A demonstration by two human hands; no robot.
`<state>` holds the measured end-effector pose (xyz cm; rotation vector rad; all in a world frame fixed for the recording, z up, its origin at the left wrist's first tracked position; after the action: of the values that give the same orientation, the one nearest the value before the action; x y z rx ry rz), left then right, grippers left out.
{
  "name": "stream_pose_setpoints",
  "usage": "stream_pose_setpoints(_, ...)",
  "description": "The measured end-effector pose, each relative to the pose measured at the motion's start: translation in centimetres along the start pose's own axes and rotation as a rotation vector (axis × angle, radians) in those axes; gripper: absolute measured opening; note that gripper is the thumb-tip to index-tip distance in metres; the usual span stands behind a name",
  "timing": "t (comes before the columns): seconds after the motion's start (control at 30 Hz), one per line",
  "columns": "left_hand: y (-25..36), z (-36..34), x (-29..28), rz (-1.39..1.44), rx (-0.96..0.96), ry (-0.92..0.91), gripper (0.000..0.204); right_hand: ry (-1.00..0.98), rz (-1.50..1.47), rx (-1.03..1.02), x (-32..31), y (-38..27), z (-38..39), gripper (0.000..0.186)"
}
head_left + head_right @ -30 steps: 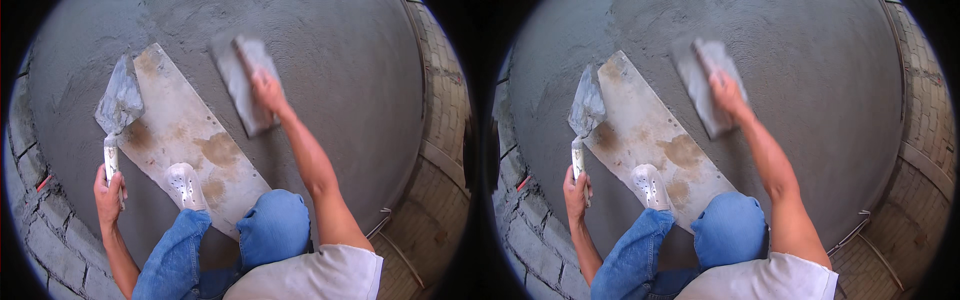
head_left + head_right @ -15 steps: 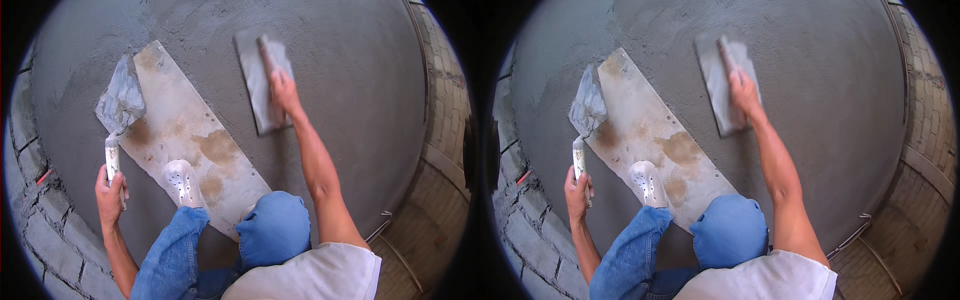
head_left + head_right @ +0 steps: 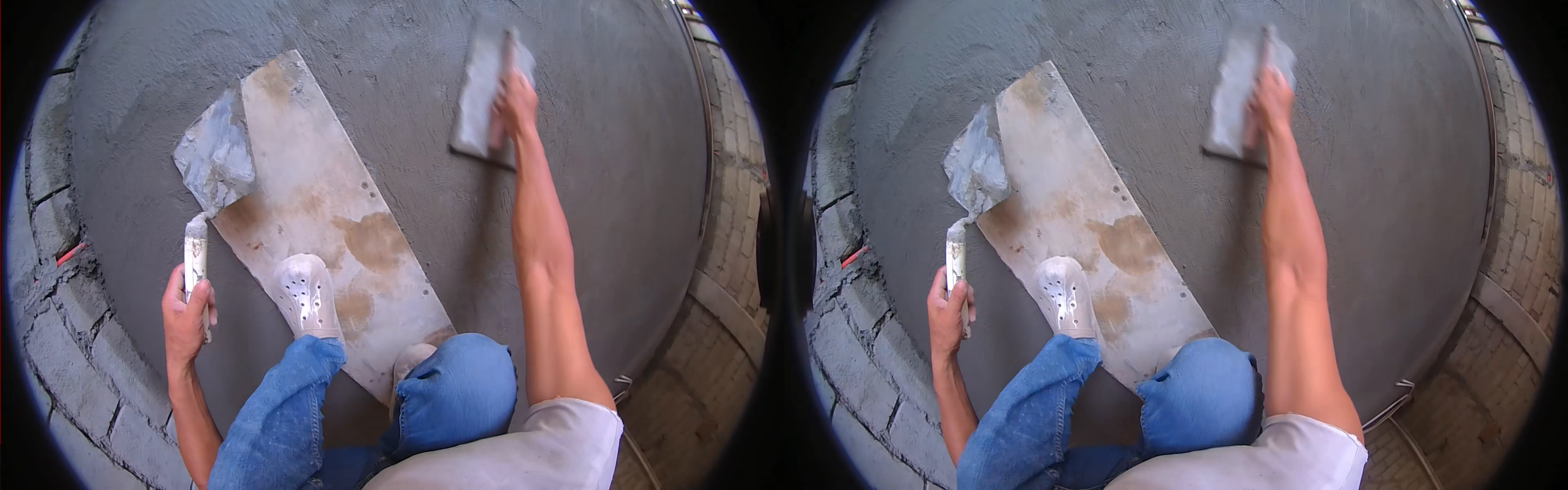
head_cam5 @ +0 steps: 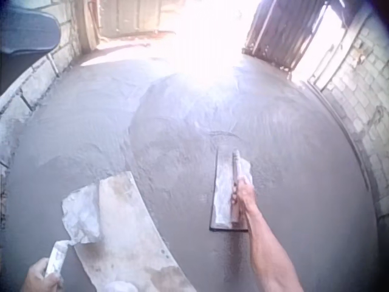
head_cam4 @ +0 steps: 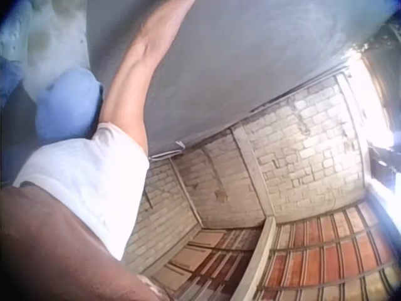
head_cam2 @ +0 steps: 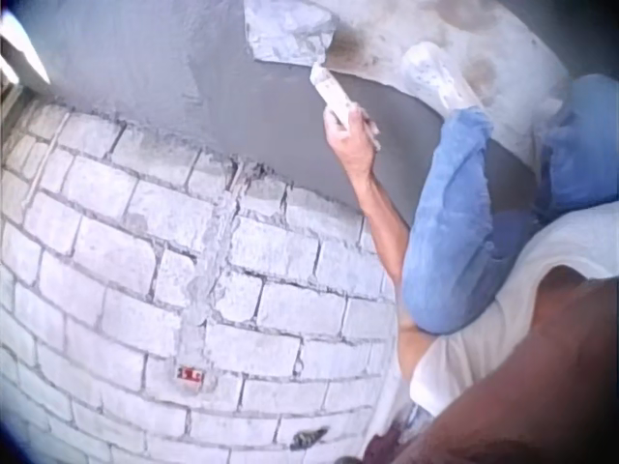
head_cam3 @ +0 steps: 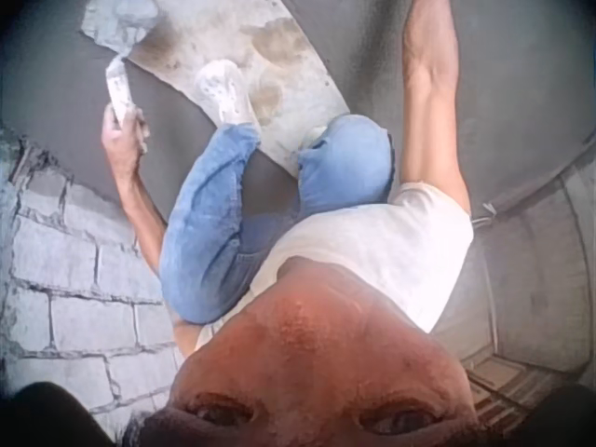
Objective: The person shifts a wooden board across fresh concrete and smooths the concrete floor using a float and a trowel.
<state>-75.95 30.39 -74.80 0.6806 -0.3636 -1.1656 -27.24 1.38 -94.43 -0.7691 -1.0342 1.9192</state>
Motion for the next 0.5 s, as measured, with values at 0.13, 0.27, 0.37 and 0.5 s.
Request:
stream_pose_setpoints(0.13,0.3,1.2,-0.2,-0.036,0.021,0.019,0.035,-0.169,0.209,-0.073,7.0,-1.3,0.3,0.030)
stream_pose_setpoints(0.27,-0.4,0.2,1.6,0.014,0.063,-0.006,0.035,-0.210,0.562,-0.119,3.6,3.4,8.6,0.040)
stream_pose_setpoints(0.37,0.4,0.1,0.9,0.003,0.068,-0.032,0.034,-0.338,0.595,-0.067,0.4,5.9,18.0,0.042)
stream_pose_setpoints(0.5,-0.1,0.2,0.4,0.014,0.050,-0.045,0.034,-0.209,0.680,0.064,-6.6,10.2,25.8,0.044)
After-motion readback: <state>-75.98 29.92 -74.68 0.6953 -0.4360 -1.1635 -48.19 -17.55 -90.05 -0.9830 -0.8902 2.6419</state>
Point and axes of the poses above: each hand's wrist, its own z-axis away from the middle knuckle, its own x-axis out of the palm, y = z × x, the point moved 1 cm from there along -z, towards the middle knuckle, and after that the axes turned 14 degrees about -y, right-handed, at the moved point
